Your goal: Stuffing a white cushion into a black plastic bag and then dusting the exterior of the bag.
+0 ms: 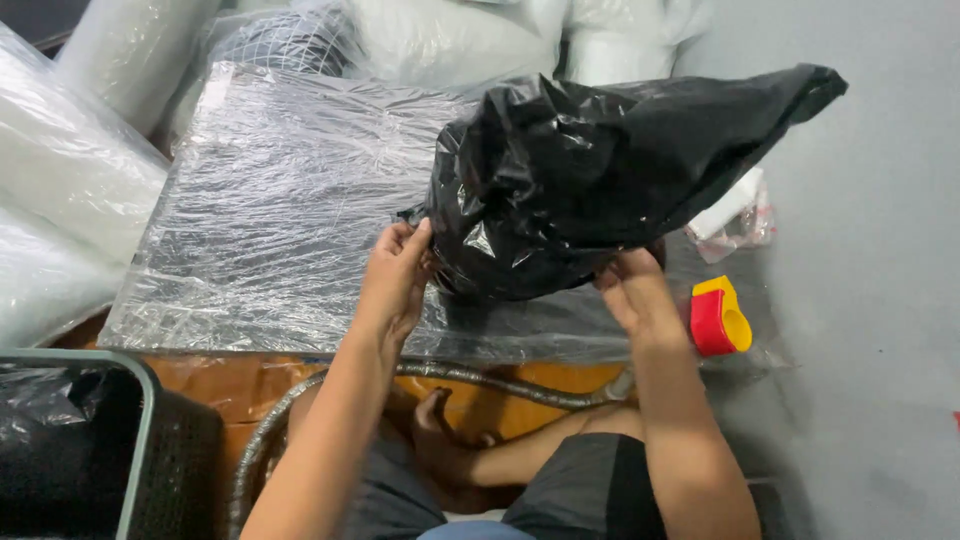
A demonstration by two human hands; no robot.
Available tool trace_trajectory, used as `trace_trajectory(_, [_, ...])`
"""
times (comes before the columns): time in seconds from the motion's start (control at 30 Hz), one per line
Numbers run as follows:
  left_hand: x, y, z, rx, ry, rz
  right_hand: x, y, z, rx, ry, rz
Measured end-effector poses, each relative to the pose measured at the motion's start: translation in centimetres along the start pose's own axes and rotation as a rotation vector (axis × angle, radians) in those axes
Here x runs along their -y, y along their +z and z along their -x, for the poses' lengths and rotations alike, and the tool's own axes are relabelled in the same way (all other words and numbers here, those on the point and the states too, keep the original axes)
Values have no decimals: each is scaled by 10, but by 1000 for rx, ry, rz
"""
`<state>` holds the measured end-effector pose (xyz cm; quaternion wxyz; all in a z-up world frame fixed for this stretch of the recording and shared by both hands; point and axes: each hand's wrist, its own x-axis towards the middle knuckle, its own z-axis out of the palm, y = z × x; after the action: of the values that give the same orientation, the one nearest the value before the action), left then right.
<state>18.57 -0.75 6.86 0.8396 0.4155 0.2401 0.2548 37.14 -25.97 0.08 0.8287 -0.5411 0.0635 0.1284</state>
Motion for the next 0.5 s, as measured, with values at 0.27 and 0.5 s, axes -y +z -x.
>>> trace_trajectory(0.27, [12,-13,0,-55,-125,-97,46,46,83,283,70,32])
trace_trajectory(0.5, [19,-24,15,31,-153,132,28,35,84,280,142,-65])
